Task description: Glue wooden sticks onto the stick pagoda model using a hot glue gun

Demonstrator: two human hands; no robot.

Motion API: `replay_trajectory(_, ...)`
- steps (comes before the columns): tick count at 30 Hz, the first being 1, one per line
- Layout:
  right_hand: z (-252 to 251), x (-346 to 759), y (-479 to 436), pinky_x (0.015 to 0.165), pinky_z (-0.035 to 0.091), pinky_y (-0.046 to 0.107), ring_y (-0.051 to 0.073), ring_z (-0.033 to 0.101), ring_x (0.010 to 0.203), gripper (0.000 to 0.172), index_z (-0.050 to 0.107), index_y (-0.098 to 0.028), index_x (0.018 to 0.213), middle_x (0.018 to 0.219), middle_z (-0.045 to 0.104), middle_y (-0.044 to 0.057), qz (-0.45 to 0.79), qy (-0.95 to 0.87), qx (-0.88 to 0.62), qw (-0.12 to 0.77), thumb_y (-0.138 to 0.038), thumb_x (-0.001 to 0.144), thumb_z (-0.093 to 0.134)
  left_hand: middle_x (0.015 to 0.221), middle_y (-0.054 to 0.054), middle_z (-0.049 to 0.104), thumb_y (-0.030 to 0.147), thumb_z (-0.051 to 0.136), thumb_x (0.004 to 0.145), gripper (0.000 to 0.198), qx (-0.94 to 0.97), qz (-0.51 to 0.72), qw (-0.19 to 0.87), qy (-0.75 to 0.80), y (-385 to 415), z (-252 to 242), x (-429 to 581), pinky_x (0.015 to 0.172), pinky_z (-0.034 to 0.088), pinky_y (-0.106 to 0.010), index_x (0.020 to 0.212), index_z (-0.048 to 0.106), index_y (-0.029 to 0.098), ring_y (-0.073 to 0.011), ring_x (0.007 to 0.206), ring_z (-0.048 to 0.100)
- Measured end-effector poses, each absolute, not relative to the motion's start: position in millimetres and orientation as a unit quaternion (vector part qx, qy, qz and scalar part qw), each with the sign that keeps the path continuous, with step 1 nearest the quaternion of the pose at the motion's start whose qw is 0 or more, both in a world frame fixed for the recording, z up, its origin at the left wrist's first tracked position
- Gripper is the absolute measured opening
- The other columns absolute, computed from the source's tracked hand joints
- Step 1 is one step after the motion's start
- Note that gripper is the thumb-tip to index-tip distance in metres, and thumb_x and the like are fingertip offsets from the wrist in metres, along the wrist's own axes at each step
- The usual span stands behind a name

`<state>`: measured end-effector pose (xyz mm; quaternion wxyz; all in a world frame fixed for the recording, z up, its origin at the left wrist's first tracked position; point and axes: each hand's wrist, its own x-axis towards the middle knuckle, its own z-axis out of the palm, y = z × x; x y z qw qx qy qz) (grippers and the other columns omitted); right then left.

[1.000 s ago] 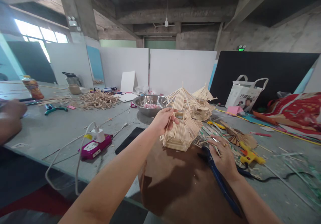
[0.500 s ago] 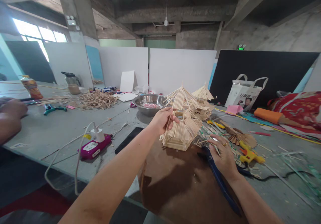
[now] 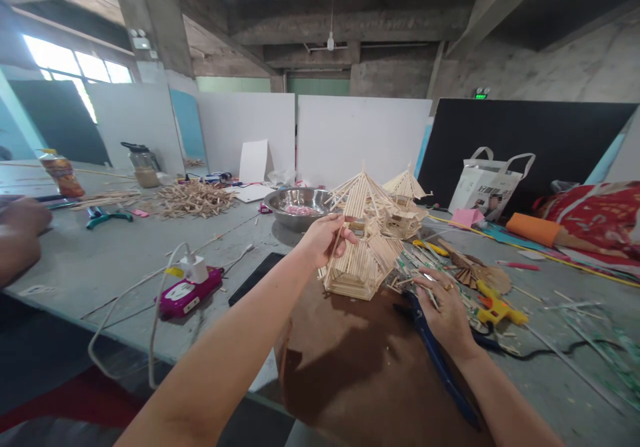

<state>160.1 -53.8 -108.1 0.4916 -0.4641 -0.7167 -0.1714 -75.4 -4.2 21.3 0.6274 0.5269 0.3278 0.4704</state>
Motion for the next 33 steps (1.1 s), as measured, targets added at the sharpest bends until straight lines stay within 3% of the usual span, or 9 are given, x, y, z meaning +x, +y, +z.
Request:
replay_trajectory(20,-106.1,159.4,-55.3,0.087,0.038,0.042,0.021,0.048,0.1,0.017,0.058,-0.018,0.086,0.099,0.057,0.009,-0.162,-0.713,-0.481,0.484,-0.021,0.078,0.043,0.045,0.0,0.055,0.019,0.034,0.083,0.02,0.509,0.499,0.606,0.352,-5.3,23.0,-71.5,0.028,0.017,-0.018,0.083,0.053,0.011,-0.0035,0.022,0.03)
replay_trajectory(28,-93.2,183.6,-48.2,0.086,0.039,0.037,0.02,0.053,0.094,0.021,0.06,-0.017,0.085,0.094,0.061,0.01,-0.159,-0.662,-0.535,0.5,-0.025,0.078,0.042,0.045,0.005,0.049,0.027,0.041,0.081,0.016,0.528,0.624,0.463,0.343,-40.8,15.9,-69.0,0.029,0.015,-0.017,0.075,0.05,0.016,-0.0019,0.025,0.026)
replay_trajectory(30,-89.9,194.2,-45.6,0.082,0.04,0.035,0.02,0.055,0.09,0.025,0.06,-0.015,0.084,0.091,0.063,0.01,-0.123,-0.652,-0.598,0.45,-0.028,0.078,0.04,0.047,0.005,0.05,0.033,0.041,0.081,0.019,0.556,0.633,0.42,0.338,-61.2,8.8,-59.5,0.03,0.017,-0.017,0.076,0.05,0.017,-0.0022,0.028,0.027)
replay_trajectory(33,-86.3,206.8,-45.3,0.07,0.042,0.033,0.022,0.059,0.08,0.03,0.062,-0.017,0.08,0.083,0.065,0.009,-0.026,-0.651,-0.701,0.29,-0.036,0.078,0.039,0.049,0.003,0.052,0.039,0.041,0.08,0.026,0.641,0.539,0.431,0.337,-85.1,-10.7,-34.5,0.034,0.023,-0.018,0.071,0.052,0.017,-0.004,0.033,0.032)
